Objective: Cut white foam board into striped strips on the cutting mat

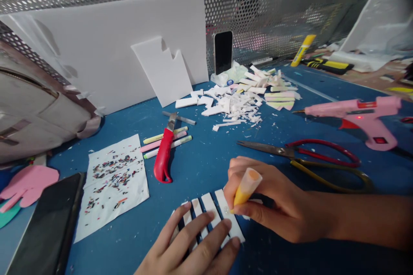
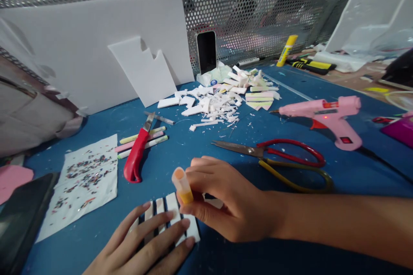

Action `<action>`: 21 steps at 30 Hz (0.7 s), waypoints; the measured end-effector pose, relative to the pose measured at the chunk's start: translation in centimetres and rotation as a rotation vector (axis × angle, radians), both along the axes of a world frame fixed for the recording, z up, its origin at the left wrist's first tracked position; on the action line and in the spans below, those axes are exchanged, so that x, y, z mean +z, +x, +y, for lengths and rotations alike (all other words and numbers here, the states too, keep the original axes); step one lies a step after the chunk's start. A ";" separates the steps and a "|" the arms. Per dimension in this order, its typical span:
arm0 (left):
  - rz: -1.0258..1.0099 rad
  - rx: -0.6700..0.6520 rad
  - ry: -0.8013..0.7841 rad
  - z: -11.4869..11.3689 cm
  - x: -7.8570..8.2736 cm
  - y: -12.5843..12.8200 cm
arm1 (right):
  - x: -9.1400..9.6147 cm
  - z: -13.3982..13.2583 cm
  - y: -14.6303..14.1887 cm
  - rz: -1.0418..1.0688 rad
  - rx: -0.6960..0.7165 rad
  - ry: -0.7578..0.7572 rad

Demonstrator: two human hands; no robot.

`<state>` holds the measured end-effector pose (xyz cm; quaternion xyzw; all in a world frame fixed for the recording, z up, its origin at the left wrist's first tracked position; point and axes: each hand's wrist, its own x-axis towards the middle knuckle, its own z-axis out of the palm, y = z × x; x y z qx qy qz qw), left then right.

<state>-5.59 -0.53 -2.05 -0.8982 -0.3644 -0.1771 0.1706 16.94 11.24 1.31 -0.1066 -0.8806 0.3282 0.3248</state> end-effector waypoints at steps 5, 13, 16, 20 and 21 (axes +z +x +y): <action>-0.018 0.014 -0.004 0.0 0.2 0.1 | -0.1 0.0 -0.1 0.013 0.016 -0.038; -0.021 0.015 -0.009 -0.1 0.0 0.1 | 0.2 0.2 -0.4 0.040 0.075 -0.068; -0.019 0.014 -0.005 -0.1 -0.1 0.1 | -0.1 0.2 -0.3 0.032 0.065 -0.066; -0.004 0.008 -0.005 0.0 -0.1 0.0 | -0.2 0.2 -0.1 0.080 0.063 -0.089; -0.002 0.007 -0.005 0.0 -0.1 0.0 | -0.2 0.2 -0.1 0.094 0.055 -0.096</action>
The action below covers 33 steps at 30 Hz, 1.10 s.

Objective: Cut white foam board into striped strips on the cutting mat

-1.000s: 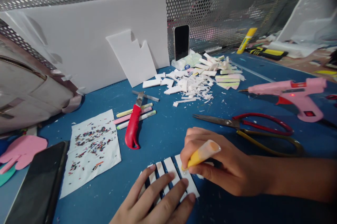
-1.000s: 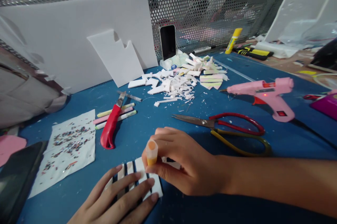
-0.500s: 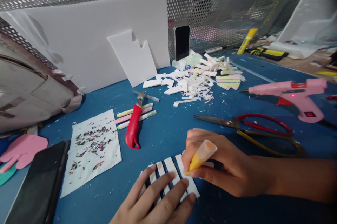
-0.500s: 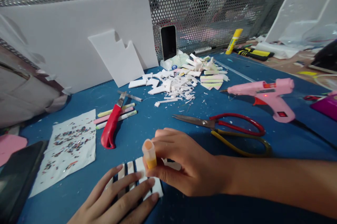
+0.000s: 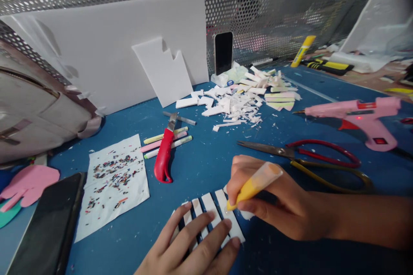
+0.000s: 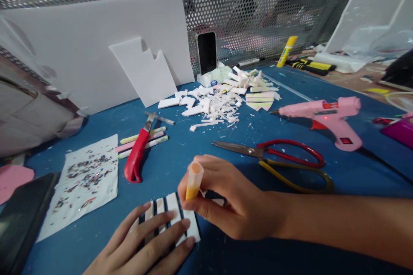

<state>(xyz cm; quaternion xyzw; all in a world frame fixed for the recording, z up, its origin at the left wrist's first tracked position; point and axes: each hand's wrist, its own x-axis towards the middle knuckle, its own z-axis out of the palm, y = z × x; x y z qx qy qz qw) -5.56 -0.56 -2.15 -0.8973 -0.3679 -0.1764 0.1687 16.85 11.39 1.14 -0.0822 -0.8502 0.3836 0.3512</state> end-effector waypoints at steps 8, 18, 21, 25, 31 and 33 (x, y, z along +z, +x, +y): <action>-0.007 -0.014 0.004 0.0 -0.3 -0.1 | 0.0 -0.1 0.0 -0.038 0.027 -0.014; 0.006 -0.006 0.002 -0.1 -0.3 -0.1 | 0.1 0.1 -0.2 -0.018 0.023 -0.033; 0.011 -0.007 -0.002 0.0 -0.1 -0.1 | 0.2 0.0 -0.2 -0.007 0.015 -0.021; 0.012 -0.011 -0.002 0.0 0.1 -0.1 | 0.3 -0.1 0.0 -0.004 -0.008 -0.022; 0.006 -0.008 -0.001 0.0 -0.1 -0.1 | 0.1 0.1 -0.1 -0.023 0.024 -0.022; 0.009 -0.008 -0.010 -0.1 -0.2 -0.1 | 0.0 0.1 -0.1 -0.028 0.008 -0.020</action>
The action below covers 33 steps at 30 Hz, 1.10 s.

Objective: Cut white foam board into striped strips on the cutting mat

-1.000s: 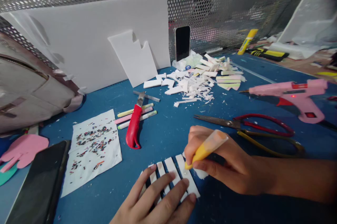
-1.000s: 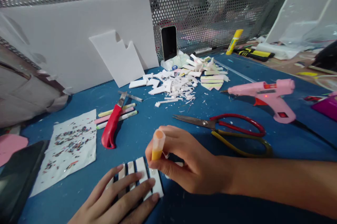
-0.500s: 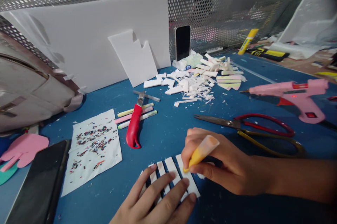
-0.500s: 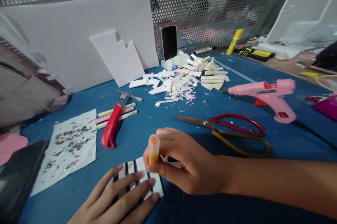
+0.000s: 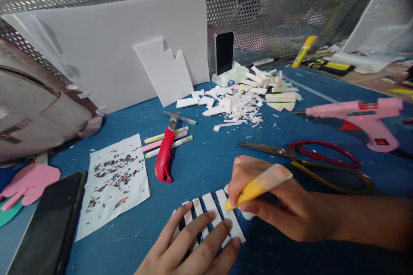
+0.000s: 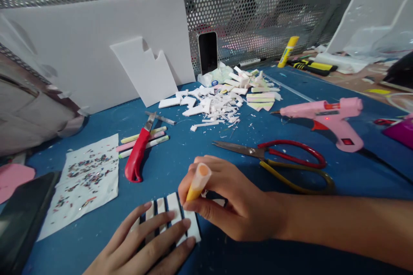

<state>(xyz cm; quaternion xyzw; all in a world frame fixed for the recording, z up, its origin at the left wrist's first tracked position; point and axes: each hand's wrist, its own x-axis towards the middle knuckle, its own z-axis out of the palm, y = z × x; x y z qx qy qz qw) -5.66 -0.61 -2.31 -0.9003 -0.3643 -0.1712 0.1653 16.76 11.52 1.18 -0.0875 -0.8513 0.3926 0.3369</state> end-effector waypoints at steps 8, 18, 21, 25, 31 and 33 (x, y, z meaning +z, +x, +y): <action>0.005 0.006 0.016 0.0 -0.1 0.0 | 0.0 -0.1 0.0 0.007 0.013 -0.002; 0.018 0.005 0.028 0.1 -0.1 0.0 | 0.3 -0.2 -0.1 -0.024 0.017 0.035; 0.005 0.003 0.029 0.1 -0.2 0.0 | 0.3 -0.2 -0.1 -0.028 0.018 0.044; -0.013 0.002 0.031 0.1 -0.2 0.0 | 0.3 -0.2 -0.2 -0.037 0.011 0.047; -0.011 -0.003 0.030 0.1 -0.1 0.0 | 0.2 -0.2 -0.1 -0.024 0.016 0.041; -0.007 -0.002 0.032 0.1 -0.1 0.0 | 0.2 -0.2 -0.1 -0.045 0.008 0.053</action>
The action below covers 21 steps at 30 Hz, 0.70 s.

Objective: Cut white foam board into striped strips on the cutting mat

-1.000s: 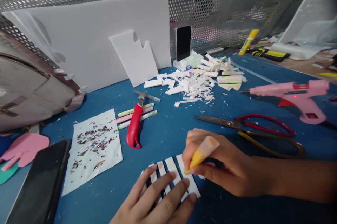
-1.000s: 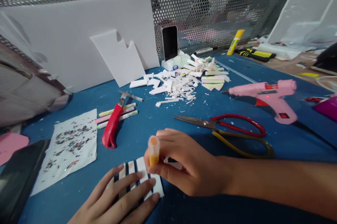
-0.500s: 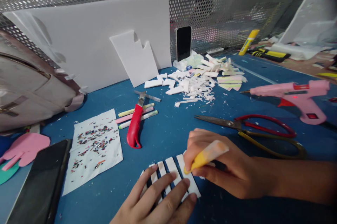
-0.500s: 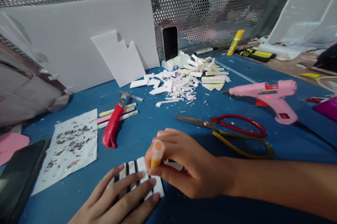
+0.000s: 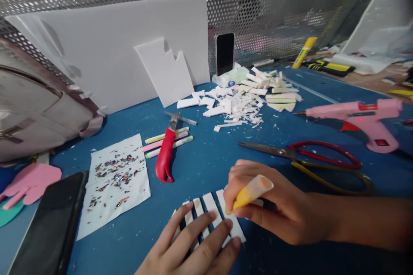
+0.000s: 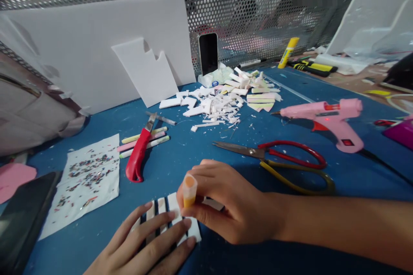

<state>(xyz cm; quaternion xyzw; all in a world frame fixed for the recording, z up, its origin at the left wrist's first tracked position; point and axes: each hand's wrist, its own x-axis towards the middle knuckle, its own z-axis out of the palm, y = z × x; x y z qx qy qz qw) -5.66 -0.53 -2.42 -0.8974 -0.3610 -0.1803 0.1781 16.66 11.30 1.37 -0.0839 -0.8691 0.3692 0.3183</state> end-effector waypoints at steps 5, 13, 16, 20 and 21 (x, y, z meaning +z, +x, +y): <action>-0.011 0.014 0.011 -0.1 0.0 0.1 | 0.0 -0.2 0.1 -0.046 -0.028 0.053; 0.011 0.011 -0.027 -0.1 0.3 0.0 | -0.3 -0.4 0.1 -0.080 -0.033 0.104; 0.010 0.006 -0.044 -0.2 0.5 0.1 | -0.4 -0.3 0.1 -0.073 -0.034 0.100; 0.006 0.000 -0.059 -0.3 0.9 0.2 | -0.1 -0.2 0.1 0.018 -0.029 0.058; 0.006 0.001 -0.063 -0.3 1.0 0.2 | 0.0 -0.2 0.1 0.044 -0.026 0.044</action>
